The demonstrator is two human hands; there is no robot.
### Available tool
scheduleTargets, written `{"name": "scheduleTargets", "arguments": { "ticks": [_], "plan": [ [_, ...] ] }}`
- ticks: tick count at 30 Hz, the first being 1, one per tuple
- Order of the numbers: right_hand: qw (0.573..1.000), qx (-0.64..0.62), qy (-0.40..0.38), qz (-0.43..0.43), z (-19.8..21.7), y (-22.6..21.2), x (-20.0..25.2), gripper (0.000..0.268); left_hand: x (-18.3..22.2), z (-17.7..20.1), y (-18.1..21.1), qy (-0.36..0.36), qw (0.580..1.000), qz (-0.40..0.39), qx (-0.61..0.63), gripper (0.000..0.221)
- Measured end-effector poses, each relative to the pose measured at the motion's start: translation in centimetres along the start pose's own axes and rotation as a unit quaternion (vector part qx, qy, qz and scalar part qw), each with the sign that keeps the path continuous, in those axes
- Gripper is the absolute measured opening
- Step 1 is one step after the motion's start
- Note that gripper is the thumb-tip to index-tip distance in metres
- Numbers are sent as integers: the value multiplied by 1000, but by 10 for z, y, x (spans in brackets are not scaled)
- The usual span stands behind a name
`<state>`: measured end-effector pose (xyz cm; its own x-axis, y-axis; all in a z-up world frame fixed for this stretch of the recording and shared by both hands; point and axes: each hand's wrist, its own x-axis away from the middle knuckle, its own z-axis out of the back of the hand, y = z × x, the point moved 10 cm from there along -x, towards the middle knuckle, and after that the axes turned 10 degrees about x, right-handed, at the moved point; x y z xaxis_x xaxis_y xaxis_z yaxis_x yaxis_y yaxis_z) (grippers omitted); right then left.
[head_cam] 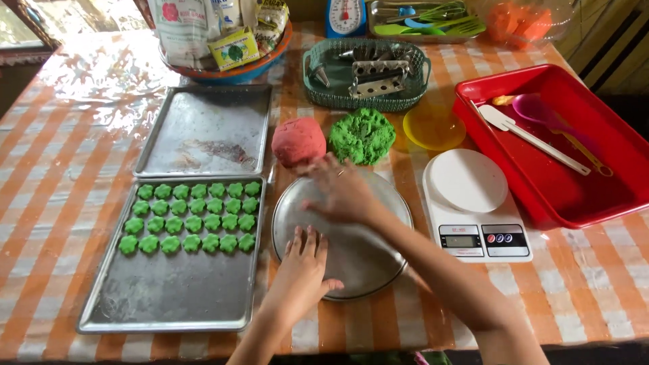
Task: Rolling out green dough and using a metal mold to cut out star-shaped pieces, then arranging them on a metal tray.
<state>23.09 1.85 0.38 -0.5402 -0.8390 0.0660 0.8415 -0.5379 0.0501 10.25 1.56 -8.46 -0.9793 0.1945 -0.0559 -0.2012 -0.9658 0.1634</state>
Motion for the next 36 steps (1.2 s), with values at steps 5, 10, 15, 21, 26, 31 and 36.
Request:
{"name": "scheduleTargets", "arguments": {
  "ticks": [5, 10, 15, 21, 26, 31, 36],
  "plan": [
    [985, -42, 102, 134, -15, -17, 63, 53, 2, 8, 2, -27, 999, 17, 38, 111],
    [988, -143, 66, -3, -1, 58, 54, 42, 1, 9, 8, -49, 996, -7, 75, 106],
    [995, -56, -25, -81, -3, 44, 0, 76, -9, -15, 0, -12, 1000, 25, 2, 110],
    [949, 140, 157, 234, 3, -67, 94, 25, -8, -13, -1, -23, 998, 27, 47, 104],
    [999, 8, 37, -34, -31, 62, 84, 60, 0, 11, 6, -24, 998, 18, 56, 104],
    [983, -147, -70, -83, -20, 84, 27, 80, 2, 3, 5, 5, 999, 1, 40, 103],
    [973, -232, 1, -13, 17, 6, -2, 55, 8, -1, 6, 111, 994, -5, -3, 116]
  ]
}}
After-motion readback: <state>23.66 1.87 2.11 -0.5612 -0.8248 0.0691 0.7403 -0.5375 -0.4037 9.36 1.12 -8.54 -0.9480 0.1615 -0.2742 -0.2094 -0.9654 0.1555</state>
